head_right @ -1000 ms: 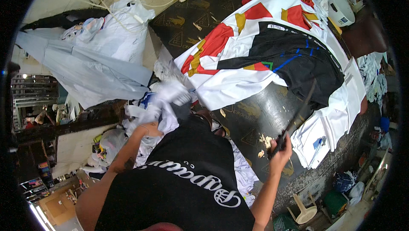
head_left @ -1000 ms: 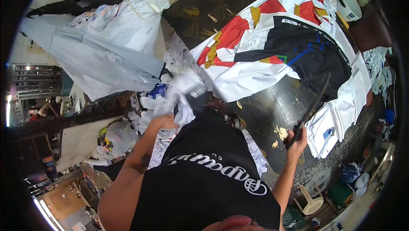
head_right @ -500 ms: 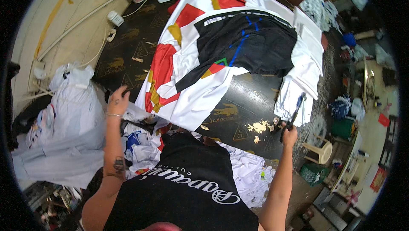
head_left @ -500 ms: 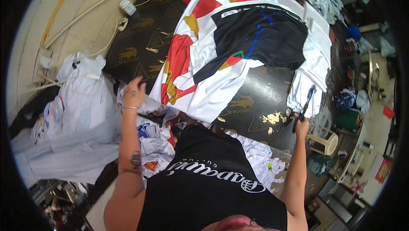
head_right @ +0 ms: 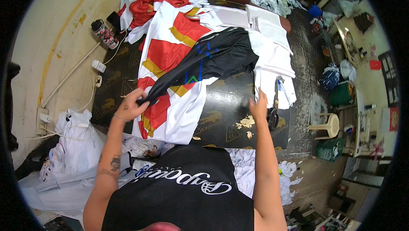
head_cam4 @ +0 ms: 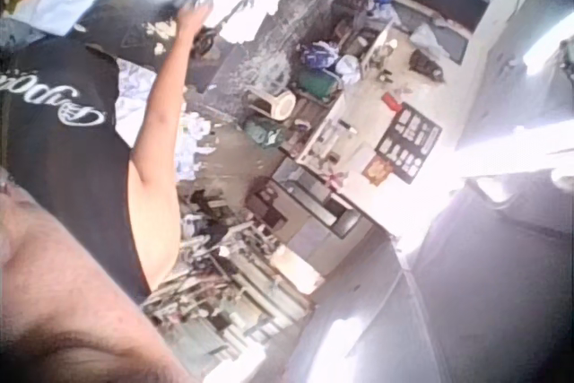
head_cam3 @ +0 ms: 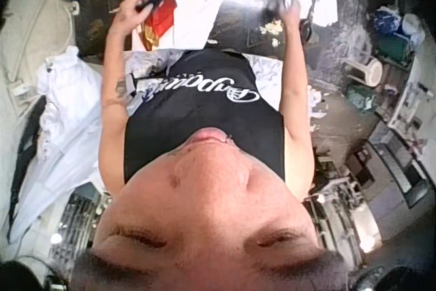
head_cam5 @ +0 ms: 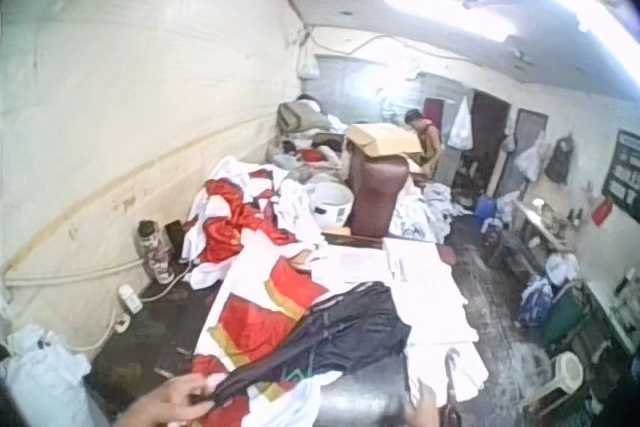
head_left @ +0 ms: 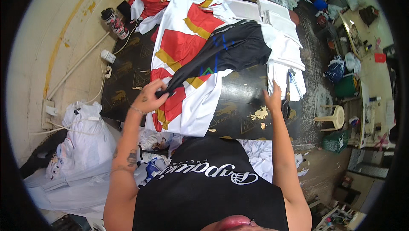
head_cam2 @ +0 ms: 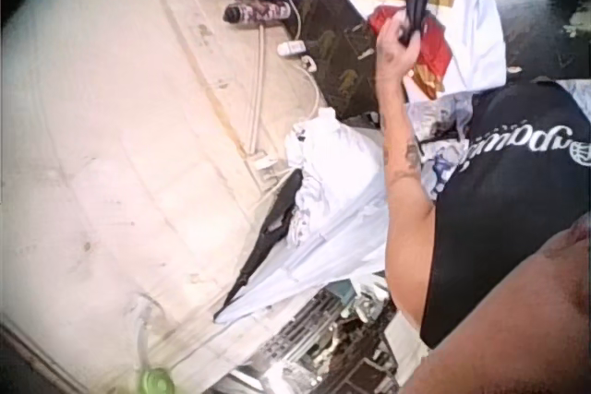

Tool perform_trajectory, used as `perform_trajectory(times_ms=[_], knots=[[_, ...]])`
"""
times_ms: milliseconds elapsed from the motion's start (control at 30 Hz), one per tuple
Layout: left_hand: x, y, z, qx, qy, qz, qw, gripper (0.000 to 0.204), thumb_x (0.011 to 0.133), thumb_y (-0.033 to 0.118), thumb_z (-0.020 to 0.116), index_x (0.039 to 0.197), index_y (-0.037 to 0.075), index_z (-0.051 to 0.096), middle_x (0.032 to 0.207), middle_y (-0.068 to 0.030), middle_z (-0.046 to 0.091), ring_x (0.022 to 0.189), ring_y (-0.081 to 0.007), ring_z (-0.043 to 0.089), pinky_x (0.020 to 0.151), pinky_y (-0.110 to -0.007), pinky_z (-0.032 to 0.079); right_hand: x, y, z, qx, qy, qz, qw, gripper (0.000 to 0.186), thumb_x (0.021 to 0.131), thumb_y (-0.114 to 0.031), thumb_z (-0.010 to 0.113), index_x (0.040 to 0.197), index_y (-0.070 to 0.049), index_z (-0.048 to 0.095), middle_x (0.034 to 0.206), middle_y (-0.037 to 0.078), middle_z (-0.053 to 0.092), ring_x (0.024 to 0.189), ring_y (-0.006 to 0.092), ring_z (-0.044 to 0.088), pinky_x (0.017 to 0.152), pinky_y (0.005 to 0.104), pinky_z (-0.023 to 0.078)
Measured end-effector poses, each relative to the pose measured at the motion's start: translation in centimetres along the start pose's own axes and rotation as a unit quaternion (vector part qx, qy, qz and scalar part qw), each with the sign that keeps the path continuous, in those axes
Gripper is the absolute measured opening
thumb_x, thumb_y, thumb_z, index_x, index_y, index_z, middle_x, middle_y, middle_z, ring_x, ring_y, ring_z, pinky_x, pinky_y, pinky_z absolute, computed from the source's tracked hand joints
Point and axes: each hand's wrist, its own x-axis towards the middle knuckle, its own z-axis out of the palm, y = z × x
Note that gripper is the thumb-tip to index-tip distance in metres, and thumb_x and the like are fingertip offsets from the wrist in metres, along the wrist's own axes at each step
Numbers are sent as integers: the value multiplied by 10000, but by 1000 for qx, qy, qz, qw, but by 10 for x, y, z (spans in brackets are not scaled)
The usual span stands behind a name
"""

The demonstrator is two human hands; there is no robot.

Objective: The person repeatedly folds white fabric pieces, uses shears to cut them, and cuts a red and white jersey and a black jersey. The person handles multiple garments and fabric pieces on a cluttered work table.

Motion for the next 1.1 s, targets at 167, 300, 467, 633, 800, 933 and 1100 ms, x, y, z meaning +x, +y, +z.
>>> perform_trajectory(times_ms=[167, 300, 467, 633, 800, 933, 1100], knots=[[-32, 9, -71, 189, -93, -278, 937, 447, 765, 372, 851, 1024, 66, 653, 1068, -190, 729, 1053, -406, 681, 913, -452, 531, 82, -39, 51, 73, -41, -37, 996, 573, 902, -27, 633, 1460, -92, 521, 1385, 226, 584, 1280, 419, 551, 1081, 465, 463], [-44, 14, -101, 241, -62, -221, 943, 335, 835, 356, 782, 1013, 72, 765, 982, -162, 753, 976, -374, 707, 879, -424, 543, 117, -41, 82, 51, -79, -95, 991, 609, 923, -78, 614, 1510, -206, 511, 1383, 190, 597, 1260, 411, 568, 1057, 491, 487], [-77, 25, -177, 229, 183, -214, 932, 347, 940, 350, 698, 964, 9, 754, 913, -158, 742, 875, -258, 705, 826, -358, 522, 144, -26, 87, -76, -228, -48, 969, 249, 908, -236, 699, 1138, -251, 795, 1185, 164, 682, 1167, 407, 601, 1000, 537, 503], [-61, 13, -265, 193, 250, -195, 929, 300, 1024, 315, 651, 1033, 18, 689, 905, 48, 609, 860, -89, 558, 793, -276, 459, 268, -3, -40, 294, -166, -106, 935, 243, 953, -119, 661, 1148, 4, 737, 1041, 109, 763, 1005, 181, 689, 935, 318, 521], [-9, 25, -304, 114, 339, -44, 933, 243, 1063, 276, 612, 1093, 40, 661, 926, 80, 576, 875, -44, 516, 800, -221, 426, 323, -44, -209, 215, -49, -275, 936, 246, 1023, -172, 645, 1193, -5, 705, 1007, 30, 721, 943, 114, 621, 859, 266, 479], [-43, 43, -302, 142, 301, -123, 935, 261, 1062, 284, 621, 1108, 30, 662, 971, 66, 600, 927, -48, 533, 854, -212, 429, 270, -77, -294, 163, -18, -237, 958, 210, 1065, -191, 604, 1135, 2, 647, 915, -13, 628, 864, 79, 536, 781, 243, 443], [-115, 21, -288, -72, 417, -90, 902, 294, 1061, 277, 623, 1158, 8, 689, 1068, 22, 679, 994, -63, 597, 902, -231, 467, 205, -65, -338, 246, -111, -172, 947, 202, 1107, -189, 525, 1032, -16, 600, 874, -68, 480, 832, 25, 418, 754, 183, 354]])
